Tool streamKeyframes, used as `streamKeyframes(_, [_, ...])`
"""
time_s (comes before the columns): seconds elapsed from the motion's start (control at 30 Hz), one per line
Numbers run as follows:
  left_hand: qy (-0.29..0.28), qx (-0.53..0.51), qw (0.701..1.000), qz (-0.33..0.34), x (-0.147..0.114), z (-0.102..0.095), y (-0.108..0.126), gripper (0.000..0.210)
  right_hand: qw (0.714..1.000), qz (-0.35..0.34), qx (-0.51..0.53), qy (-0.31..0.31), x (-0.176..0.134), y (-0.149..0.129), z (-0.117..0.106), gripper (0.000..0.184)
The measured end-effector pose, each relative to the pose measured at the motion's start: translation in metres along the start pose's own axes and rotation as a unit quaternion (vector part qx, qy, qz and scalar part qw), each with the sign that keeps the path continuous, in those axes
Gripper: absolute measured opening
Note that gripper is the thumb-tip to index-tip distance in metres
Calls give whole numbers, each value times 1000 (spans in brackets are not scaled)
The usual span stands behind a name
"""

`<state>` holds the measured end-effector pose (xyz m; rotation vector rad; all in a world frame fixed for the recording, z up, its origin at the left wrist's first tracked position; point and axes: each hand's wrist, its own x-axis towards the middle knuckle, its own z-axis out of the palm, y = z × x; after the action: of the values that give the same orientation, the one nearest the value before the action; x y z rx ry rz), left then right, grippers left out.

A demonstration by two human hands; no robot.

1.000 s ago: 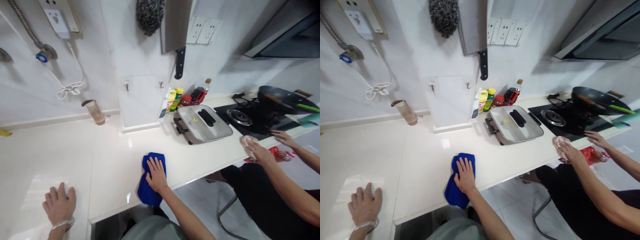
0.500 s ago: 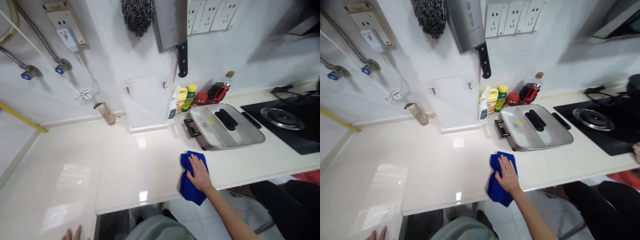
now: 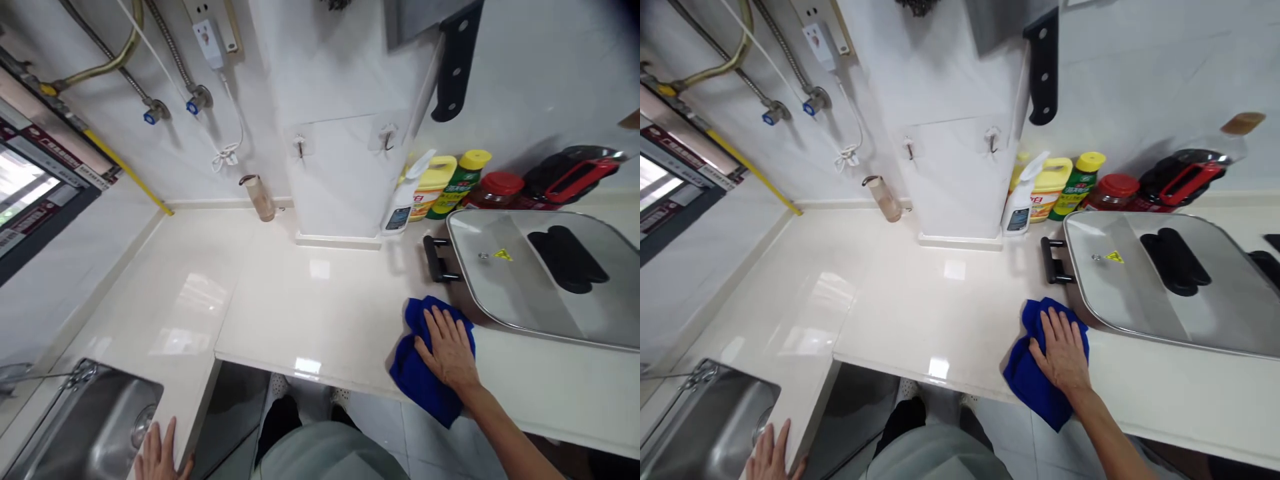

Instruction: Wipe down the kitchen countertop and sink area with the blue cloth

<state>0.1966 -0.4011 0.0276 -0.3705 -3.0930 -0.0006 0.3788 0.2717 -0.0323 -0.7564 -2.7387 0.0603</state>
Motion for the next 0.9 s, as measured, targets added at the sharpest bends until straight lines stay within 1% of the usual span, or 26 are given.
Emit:
streamKeyframes(0.03, [1,3,1000,0,0,1,1,72,1000,-6,1,-3,-5,1,-2,70])
streamKeyframes(0.2, [43,12,999,1,-3,5,3,71,1000,-15,6,-8,-41,9,-9,70])
streamKeyframes(0.33, [60,11,998,2,-7,9,0,69,1000,-3,2,-5,-65,13,-7,72])
streamKeyframes(0.43, [71,4,997,6,-9,11,1,67,1000,22,-4,2,-76,5,-4,73])
streamKeyframes(0.57, [76,-10,997,4,-13,11,4,67,997,73,-13,18,-90,-20,-5,74])
streamKeyframes(0.67, [79,-22,997,7,-15,12,4,67,993,99,-13,62,-98,-44,-4,71])
streamKeyframes(0.8, [83,-42,996,6,-17,16,2,69,984,102,-14,144,-104,-81,1,64])
streamKeyframes(0.9, [91,-49,995,4,-18,19,2,71,980,91,3,177,-102,-115,4,61])
